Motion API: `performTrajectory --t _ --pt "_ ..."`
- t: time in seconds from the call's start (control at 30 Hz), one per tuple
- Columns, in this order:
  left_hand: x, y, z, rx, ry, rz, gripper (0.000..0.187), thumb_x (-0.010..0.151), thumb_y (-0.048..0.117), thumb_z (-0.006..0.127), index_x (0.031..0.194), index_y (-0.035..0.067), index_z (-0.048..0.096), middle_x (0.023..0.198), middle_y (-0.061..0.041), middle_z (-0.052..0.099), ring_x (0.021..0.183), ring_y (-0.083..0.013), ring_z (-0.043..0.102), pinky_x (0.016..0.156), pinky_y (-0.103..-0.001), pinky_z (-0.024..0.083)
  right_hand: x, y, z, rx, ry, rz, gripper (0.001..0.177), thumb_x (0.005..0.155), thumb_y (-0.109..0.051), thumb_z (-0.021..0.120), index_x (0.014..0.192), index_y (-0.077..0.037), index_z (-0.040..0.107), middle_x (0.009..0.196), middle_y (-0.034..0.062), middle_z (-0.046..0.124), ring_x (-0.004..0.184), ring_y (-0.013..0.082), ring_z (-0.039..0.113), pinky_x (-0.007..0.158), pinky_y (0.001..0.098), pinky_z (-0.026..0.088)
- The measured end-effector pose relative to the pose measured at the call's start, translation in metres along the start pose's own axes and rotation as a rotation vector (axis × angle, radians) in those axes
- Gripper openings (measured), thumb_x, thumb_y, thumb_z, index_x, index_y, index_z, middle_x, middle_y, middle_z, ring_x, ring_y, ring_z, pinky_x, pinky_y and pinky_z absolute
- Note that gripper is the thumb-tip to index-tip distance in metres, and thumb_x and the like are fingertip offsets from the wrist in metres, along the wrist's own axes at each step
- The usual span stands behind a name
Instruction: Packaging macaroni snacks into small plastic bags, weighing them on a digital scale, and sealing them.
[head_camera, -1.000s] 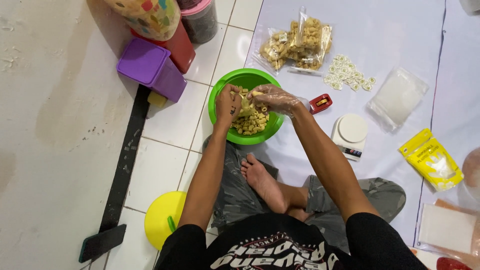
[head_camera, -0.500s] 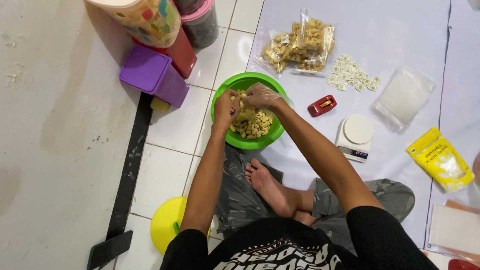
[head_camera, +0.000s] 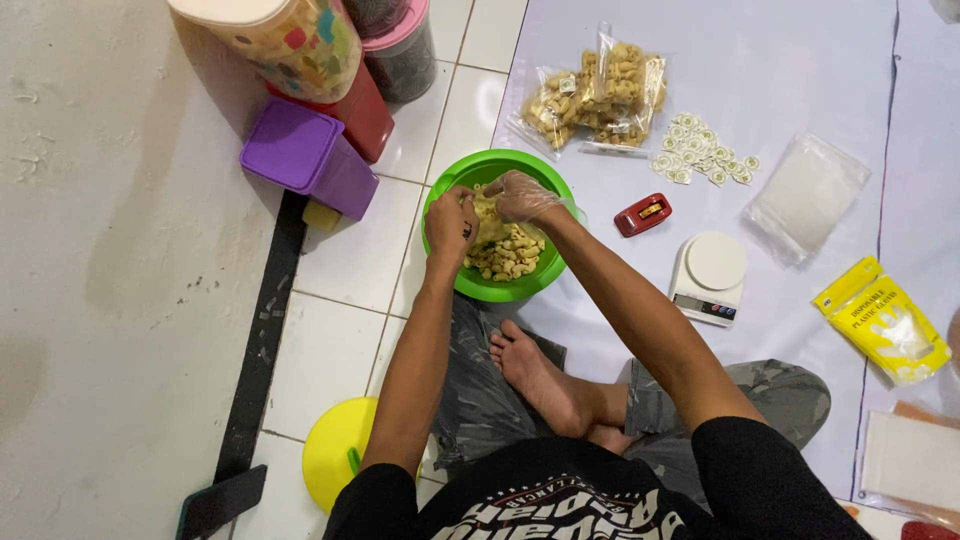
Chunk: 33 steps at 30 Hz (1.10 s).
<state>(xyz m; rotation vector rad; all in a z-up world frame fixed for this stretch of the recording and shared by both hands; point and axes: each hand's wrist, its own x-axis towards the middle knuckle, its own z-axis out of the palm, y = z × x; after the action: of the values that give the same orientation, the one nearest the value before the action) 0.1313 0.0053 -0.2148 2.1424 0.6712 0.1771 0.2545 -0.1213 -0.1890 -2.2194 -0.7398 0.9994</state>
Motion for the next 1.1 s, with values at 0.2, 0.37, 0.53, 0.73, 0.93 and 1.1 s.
performTrajectory --t 0.2,0.37,0.53,0.73,0.93,1.1 --pt "-0.009 0.008 -0.006 -0.095 0.045 0.072 0.028 0.102 0.006 0.05 0.115 0.0 0.074 0.065 -0.014 0.07 0.06 -0.0263 0.069 0.058 -0.037 0.055 0.03 0.045 0.017 -0.203 0.503 -0.127 0.024 0.085 -0.026 0.062 0.099 -0.028 0.081 0.09 0.0133 0.076 0.09 0.0405 0.074 0.076 0.0537 0.061" --pt "-0.026 0.049 -0.021 -0.194 0.068 0.127 0.029 0.103 0.007 0.051 0.12 0.0 0.074 0.068 -0.018 0.071 0.06 -0.0245 0.068 0.058 -0.034 0.054 -0.043 0.01 -0.014 -0.263 0.397 0.048 0.058 0.082 -0.046 0.078 0.128 -0.014 0.063 0.12 0.0233 0.066 0.117 0.0459 0.065 0.097 0.0617 0.054" --pt "-0.042 0.092 -0.037 -0.209 0.124 0.171 0.031 0.102 0.005 0.05 0.122 -0.005 0.072 0.065 -0.02 0.07 0.058 -0.0242 0.067 0.06 -0.033 0.053 -0.071 0.014 -0.029 -0.13 0.125 -0.058 0.064 0.089 -0.05 0.072 0.14 -0.013 0.06 0.111 0.0195 0.076 0.123 0.0427 0.063 0.108 0.0584 0.047" --pt "-0.037 0.112 -0.028 -0.165 -0.037 0.259 0.031 0.097 0.006 0.053 0.116 0.003 0.077 0.057 -0.013 0.067 0.05 -0.0187 0.062 0.054 -0.031 0.05 -0.108 0.048 -0.058 -0.516 0.642 -0.037 0.016 0.088 -0.025 0.066 0.084 -0.013 0.077 0.071 0.0189 0.069 0.077 0.0429 0.075 0.065 0.054 0.063" --pt "-0.026 0.149 0.023 0.197 -0.236 0.284 0.036 0.085 0.02 0.064 0.118 0.023 0.078 0.076 -0.014 0.073 0.083 -0.041 0.074 0.077 -0.053 0.059 -0.154 0.078 -0.107 -0.478 0.618 0.159 0.019 0.085 -0.025 0.067 0.081 -0.008 0.077 0.074 0.0222 0.071 0.08 0.045 0.075 0.067 0.0556 0.062" --pt "-0.031 0.182 0.093 0.234 -0.327 0.19 0.036 0.085 0.022 0.059 0.116 0.028 0.077 0.088 -0.011 0.075 0.099 -0.0384 0.074 0.087 -0.056 0.06 -0.209 0.116 -0.14 -0.366 0.725 0.24 0.017 0.082 -0.017 0.067 0.083 -0.006 0.078 0.08 0.0247 0.073 0.087 0.0511 0.073 0.071 0.0613 0.059"
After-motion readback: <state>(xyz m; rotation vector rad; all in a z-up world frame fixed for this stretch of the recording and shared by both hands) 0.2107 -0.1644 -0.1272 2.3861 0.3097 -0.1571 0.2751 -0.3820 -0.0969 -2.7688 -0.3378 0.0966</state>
